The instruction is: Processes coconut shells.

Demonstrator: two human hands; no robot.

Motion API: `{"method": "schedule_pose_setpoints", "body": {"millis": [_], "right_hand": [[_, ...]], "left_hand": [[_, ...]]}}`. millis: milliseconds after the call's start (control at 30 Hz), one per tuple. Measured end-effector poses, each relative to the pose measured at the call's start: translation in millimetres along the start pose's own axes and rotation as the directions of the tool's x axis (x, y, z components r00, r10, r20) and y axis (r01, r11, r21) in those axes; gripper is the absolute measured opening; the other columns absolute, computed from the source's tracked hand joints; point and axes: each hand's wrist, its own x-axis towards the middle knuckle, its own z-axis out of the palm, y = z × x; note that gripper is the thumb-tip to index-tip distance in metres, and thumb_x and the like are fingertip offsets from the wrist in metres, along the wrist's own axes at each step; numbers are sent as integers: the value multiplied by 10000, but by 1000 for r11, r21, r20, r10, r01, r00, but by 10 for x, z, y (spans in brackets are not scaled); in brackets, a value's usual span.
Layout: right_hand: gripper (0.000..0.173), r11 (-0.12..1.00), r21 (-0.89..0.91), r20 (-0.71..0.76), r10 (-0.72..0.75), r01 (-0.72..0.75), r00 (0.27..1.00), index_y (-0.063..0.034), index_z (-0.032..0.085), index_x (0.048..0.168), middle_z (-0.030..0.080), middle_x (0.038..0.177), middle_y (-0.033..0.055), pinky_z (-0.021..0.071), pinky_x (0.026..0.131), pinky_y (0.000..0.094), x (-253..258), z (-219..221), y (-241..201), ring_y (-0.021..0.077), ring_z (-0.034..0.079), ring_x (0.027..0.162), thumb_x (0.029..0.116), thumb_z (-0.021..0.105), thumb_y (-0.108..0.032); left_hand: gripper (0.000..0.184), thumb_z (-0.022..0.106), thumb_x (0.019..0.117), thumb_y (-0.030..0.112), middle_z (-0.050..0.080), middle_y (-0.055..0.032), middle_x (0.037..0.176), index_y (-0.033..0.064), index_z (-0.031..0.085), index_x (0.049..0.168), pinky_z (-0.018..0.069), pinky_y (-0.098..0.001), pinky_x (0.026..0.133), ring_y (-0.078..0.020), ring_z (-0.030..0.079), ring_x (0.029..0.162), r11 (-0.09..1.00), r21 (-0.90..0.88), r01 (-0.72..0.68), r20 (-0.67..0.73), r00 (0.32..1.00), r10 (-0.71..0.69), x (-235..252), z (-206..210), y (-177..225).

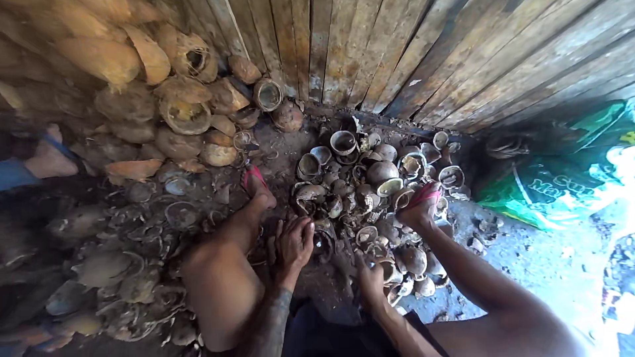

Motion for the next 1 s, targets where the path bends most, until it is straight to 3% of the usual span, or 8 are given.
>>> {"method": "schedule_pose_setpoints", "body": {"millis": [167,333,500,600,700,867,900,1000], "right_hand": [[252,982,-73,79,-169,175,982,-34,622,850,540,644,32,462,523,322,567,169,-22,122,506,527,1017,650,-220],[240,928,-79,44,-362,365,931,-1,652,985,610,753,54,534,629,336,224,52,73,125,588,635,1012,634,-239],[286,975,217,-104,-17,40,994,3,596,1026,545,642,73,472,418,334,-91,92,59,151,489,439,1058,596,-282],[281,973,-24,-114,-232,231,966,10,652,916,588,712,67,508,611,379,240,159,59,153,559,603,1020,647,-250],[262,845,-178,-14,-514,504,858,-18,662,893,593,718,42,526,654,373,527,198,25,137,582,647,988,659,-262],[291,450,-273,200,-838,850,508,-21,688,875,624,645,44,530,546,312,545,186,-183,120,598,546,940,679,-304],[291,485,-270,203,-816,832,541,-18,689,895,633,664,48,538,564,317,487,166,-178,125,608,567,945,681,-304],[275,814,-159,46,-559,558,828,25,681,985,633,767,85,549,676,380,270,94,-41,163,615,680,993,666,-249]], "left_hand": [[452,403,1063,447,715,20,1301,210,754,1221,250,-617,1219,-203,608,1312,998,58,38,49,998,-41,94,18,-6],[443,398,1059,460,716,59,1296,261,764,1209,213,-627,1223,-205,598,1323,996,92,21,62,998,-27,93,36,22],[433,404,1055,446,716,62,1298,267,765,1213,228,-620,1213,-204,600,1319,994,109,33,71,997,-41,137,48,56],[442,396,1053,468,714,72,1297,278,767,1199,252,-596,1203,-183,602,1311,990,132,42,80,995,-53,149,53,50],[458,381,1052,469,715,62,1296,267,766,1198,239,-602,1212,-183,600,1313,992,123,34,101,994,-46,158,67,35],[445,395,1057,466,709,70,1309,267,754,1229,213,-594,1220,-186,578,1340,991,121,56,140,987,-73,154,-9,80],[440,402,1056,462,712,68,1303,263,756,1227,214,-593,1220,-187,581,1337,992,117,55,141,987,-72,151,-6,80],[441,400,1061,463,713,77,1299,267,753,1236,198,-581,1233,-166,578,1338,993,106,53,149,986,-68,151,-5,77]]}}
